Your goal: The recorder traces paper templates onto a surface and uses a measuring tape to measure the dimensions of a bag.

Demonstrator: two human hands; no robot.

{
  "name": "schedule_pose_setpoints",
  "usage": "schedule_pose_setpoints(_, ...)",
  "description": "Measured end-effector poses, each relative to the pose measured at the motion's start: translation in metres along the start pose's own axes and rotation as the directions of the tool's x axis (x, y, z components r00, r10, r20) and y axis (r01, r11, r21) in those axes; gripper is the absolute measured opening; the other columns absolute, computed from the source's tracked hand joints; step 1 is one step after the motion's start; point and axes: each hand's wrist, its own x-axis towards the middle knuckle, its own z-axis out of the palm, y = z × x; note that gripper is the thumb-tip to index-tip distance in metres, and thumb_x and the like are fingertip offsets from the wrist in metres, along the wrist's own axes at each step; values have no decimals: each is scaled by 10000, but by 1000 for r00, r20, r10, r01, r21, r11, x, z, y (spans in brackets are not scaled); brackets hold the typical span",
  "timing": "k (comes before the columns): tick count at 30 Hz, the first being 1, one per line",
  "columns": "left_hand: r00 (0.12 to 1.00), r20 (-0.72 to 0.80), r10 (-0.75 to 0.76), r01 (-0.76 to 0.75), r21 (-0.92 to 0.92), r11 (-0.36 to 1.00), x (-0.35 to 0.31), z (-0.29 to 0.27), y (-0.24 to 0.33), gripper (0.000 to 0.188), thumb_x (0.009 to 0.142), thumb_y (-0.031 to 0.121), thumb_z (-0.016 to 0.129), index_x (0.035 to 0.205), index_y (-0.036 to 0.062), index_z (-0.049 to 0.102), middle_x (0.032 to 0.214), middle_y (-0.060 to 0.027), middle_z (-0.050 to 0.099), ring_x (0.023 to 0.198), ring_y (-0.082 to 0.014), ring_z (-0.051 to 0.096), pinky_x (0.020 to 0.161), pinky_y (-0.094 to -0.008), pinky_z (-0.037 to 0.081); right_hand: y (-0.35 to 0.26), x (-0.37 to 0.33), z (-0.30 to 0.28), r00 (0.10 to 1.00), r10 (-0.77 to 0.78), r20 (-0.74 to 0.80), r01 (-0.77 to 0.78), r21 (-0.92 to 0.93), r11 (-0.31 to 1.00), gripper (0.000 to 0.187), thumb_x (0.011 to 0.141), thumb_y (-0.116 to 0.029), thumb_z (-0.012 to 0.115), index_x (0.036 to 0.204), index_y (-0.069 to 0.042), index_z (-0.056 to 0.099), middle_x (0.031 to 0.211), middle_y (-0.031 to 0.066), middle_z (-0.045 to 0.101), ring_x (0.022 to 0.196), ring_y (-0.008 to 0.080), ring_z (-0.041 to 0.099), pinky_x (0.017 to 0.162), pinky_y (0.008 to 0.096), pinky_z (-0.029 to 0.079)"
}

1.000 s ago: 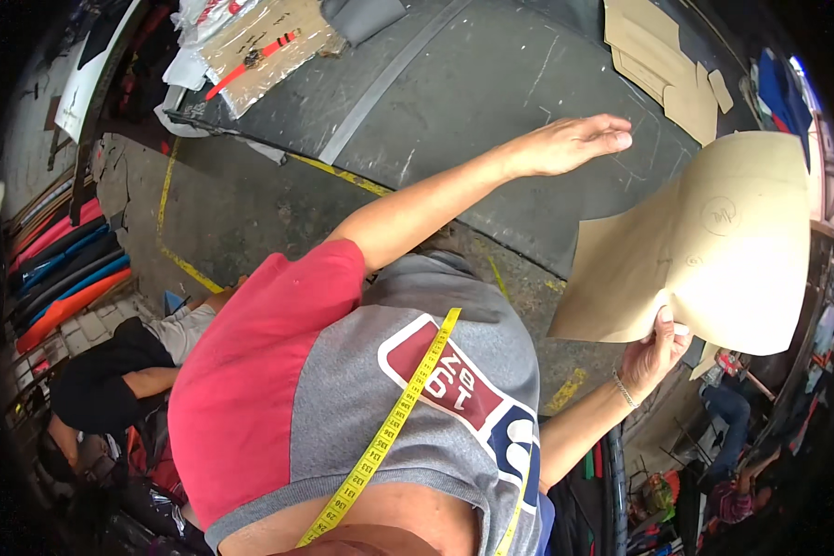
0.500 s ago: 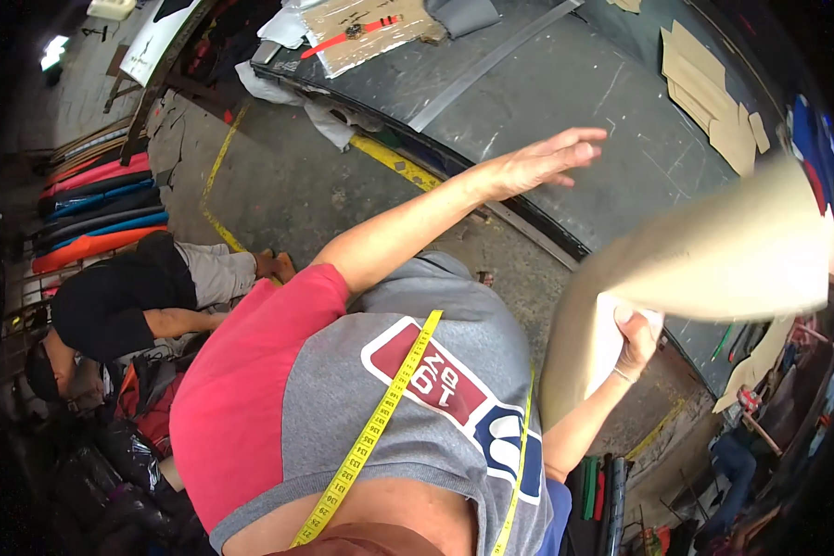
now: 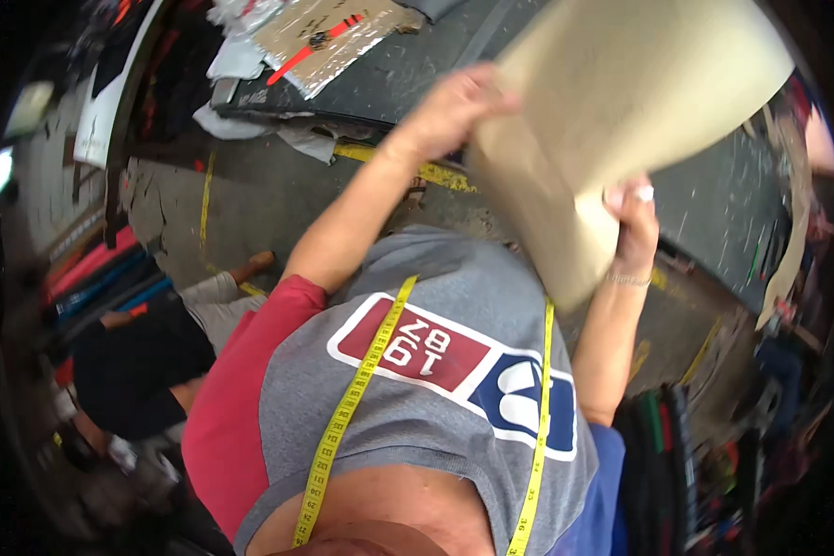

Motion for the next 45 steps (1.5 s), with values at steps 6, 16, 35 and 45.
schedule_pose_setpoints(6, 890, -379, 253, -61, 451, 891, 8, -170, 42, 679, 931, 85, 571, 1541, 26, 279, 1195, -97, 629, 1059, -186, 592, 943, -309, 493, 55, 59, 97, 990, 135, -44, -142, -245, 959, 538, 919, -318, 705, 1346, -34, 543, 795, -93, 572, 567, 6, 366, 503, 195, 275)
schedule_pose_setpoints(16, 986, -159, -40, 93, 341, 936, 24, -467, 17, 390, 1019, 138, 548, 1395, 38, 517, 1295, -134, 602, 1156, -216, 583, 978, -349, 521, 213, 119, 162, 954, 208, -214, -298, -628, 719, 371, 936, -210, 673, 1257, -39, 602, 789, -58, 588, 629, 22, 443, 534, 214, 345)
schedule_pose_setpoints(35, 936, -201, -288, 343, 709, 617, -19, -387, 73, 340, 882, 112, 727, 1192, -19, 673, 1033, -112, 736, 908, -172, 686, 804, -288, 553, 259, 174, 161, 892, 119, -436, -360, -527, 770, 348, 1015, -346, 569, 1168, -39, 630, 709, -70, 526, 555, 32, 395, 491, 224, 309)
schedule_pose_setpoints(45, 942, -270, -198, 328, 861, 389, -26, -389, 71, 304, 827, 124, 784, 1098, 5, 713, 830, -81, 745, 652, -174, 697, 583, -323, 555, 266, 168, 155, 934, -24, -356, -332, -892, 305, 566, 773, -426, 838, 1173, -58, 681, 770, 42, 700, 703, 143, 677, 680, 310, 550)
